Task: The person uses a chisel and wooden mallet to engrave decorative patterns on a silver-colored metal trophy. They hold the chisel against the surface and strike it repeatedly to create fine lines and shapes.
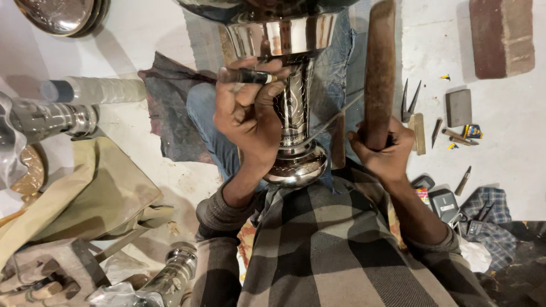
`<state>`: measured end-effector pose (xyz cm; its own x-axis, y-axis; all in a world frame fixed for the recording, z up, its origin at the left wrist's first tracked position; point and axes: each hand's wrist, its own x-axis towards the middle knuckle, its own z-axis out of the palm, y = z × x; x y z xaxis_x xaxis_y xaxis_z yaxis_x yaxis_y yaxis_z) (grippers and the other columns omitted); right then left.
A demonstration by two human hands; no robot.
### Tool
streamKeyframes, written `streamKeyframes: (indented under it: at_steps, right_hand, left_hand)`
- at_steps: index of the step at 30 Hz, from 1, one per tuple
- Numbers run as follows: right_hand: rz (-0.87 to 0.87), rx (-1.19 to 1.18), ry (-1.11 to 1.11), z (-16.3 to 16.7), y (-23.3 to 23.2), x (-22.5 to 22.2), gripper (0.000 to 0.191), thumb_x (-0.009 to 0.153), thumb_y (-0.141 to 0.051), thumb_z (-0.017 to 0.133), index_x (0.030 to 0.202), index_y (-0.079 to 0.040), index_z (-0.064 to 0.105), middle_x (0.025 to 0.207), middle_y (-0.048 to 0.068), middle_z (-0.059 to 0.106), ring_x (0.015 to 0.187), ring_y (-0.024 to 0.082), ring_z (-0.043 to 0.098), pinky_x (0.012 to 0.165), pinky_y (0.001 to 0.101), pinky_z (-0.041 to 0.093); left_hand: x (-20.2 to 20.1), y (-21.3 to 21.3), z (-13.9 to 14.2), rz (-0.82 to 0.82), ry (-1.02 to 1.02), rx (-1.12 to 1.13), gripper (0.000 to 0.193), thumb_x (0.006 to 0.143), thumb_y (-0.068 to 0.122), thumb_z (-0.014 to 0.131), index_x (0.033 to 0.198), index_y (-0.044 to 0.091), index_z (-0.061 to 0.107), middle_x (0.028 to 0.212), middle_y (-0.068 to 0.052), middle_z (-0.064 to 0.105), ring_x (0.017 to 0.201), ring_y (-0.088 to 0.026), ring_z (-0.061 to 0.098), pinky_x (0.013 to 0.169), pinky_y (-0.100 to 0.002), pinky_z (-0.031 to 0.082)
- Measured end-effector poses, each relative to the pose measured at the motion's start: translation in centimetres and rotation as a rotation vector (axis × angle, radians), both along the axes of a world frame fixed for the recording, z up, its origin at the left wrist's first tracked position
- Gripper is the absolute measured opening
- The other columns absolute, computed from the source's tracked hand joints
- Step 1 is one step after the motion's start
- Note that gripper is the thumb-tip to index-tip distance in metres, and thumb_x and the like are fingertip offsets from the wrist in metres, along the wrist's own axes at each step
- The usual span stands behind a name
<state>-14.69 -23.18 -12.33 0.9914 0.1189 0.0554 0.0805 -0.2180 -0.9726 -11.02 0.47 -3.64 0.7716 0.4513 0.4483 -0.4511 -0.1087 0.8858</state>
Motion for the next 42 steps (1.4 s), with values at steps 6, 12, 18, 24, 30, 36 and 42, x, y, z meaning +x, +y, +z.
streamKeyframes:
  at_steps: [6, 12, 18, 24, 30, 36, 42]
  right_hand:
    - [0.066, -0.275, -0.128, 2.6, -1.2, 3.6, 0.026, 0.08, -0.004, 0.087, 0.076, 0.001, 0.062, 0.066, 0.009, 0.062, 0.053, 0.015, 0.058, 0.05, 0.0283, 0.045]
    - [0.302, -0.386, -0.165, 8.6, -2.0, 7.8, 0.03, 0.081, -0.012, 0.08, 0.102, 0.007, 0.068, 0.071, 0.013, 0.067, 0.057, 0.018, 0.068, 0.053, 0.0318, 0.054]
    - [0.478, -0.591, -0.409, 15.9, -0.8, 11.2, 0.044, 0.073, -0.009, 0.081, 0.111, 0.011, 0.068, 0.077, 0.019, 0.068, 0.062, 0.027, 0.069, 0.054, 0.0365, 0.054]
    - [0.576, -0.833, -0.522, 20.4, 0.5, 12.8, 0.05, 0.069, -0.016, 0.083, 0.115, 0.0, 0.072, 0.082, 0.013, 0.073, 0.064, 0.026, 0.07, 0.053, 0.0367, 0.053]
    - [0.592, -1.101, -0.677, 23.1, 1.9, 13.4, 0.047, 0.069, -0.021, 0.082, 0.114, -0.009, 0.072, 0.084, 0.005, 0.073, 0.07, 0.023, 0.071, 0.061, 0.0357, 0.055]
    - [0.725, -0.873, -0.257, 23.9, 3.2, 14.6, 0.055, 0.086, -0.019, 0.077, 0.137, -0.007, 0.059, 0.094, 0.01, 0.065, 0.065, 0.021, 0.067, 0.061, 0.036, 0.055]
    - [0.795, -1.118, -0.717, 25.3, 4.7, 14.7, 0.037, 0.078, -0.029, 0.077, 0.107, -0.011, 0.065, 0.081, 0.006, 0.064, 0.069, 0.022, 0.066, 0.066, 0.0405, 0.054]
  left_hand:
    - [-0.7, 0.1, 0.6, 0.058, 0.086, 0.137, 0.038, 0.104, -0.023, 0.062, 0.135, -0.001, 0.055, 0.109, -0.013, 0.076, 0.098, -0.018, 0.077, 0.086, -0.026, 0.064]
    - [-0.7, -0.1, 0.7, 0.067, 0.05, 0.158, 0.038, 0.102, -0.021, 0.062, 0.133, 0.001, 0.056, 0.117, -0.014, 0.074, 0.101, -0.018, 0.077, 0.084, -0.027, 0.066]
    - [-1.5, 0.2, 0.2, 0.248, 0.081, 0.407, 0.031, 0.096, -0.015, 0.069, 0.123, -0.004, 0.059, 0.1, -0.01, 0.074, 0.089, -0.012, 0.074, 0.076, -0.022, 0.059]
    - [-2.2, 1.3, -1.7, 0.37, 0.161, 0.498, 0.013, 0.093, -0.011, 0.069, 0.101, -0.003, 0.064, 0.075, -0.004, 0.06, 0.055, -0.006, 0.048, 0.052, -0.024, 0.036]
    - [-2.4, 1.6, -2.3, 0.424, 0.14, 0.564, 0.011, 0.096, -0.003, 0.071, 0.103, -0.001, 0.063, 0.084, -0.008, 0.061, 0.055, -0.008, 0.042, 0.053, -0.03, 0.031]
    - [-2.6, 1.8, -3.0, 0.446, 0.143, 0.481, 0.012, 0.093, 0.0, 0.076, 0.1, -0.001, 0.066, 0.073, -0.004, 0.058, 0.056, -0.008, 0.036, 0.05, -0.028, 0.025]
    - [-2.9, 3.3, -6.2, 0.469, 0.124, 0.479, 0.023, 0.092, -0.006, 0.071, 0.085, 0.006, 0.053, 0.063, -0.001, 0.044, 0.053, -0.005, 0.035, 0.055, -0.027, 0.024]
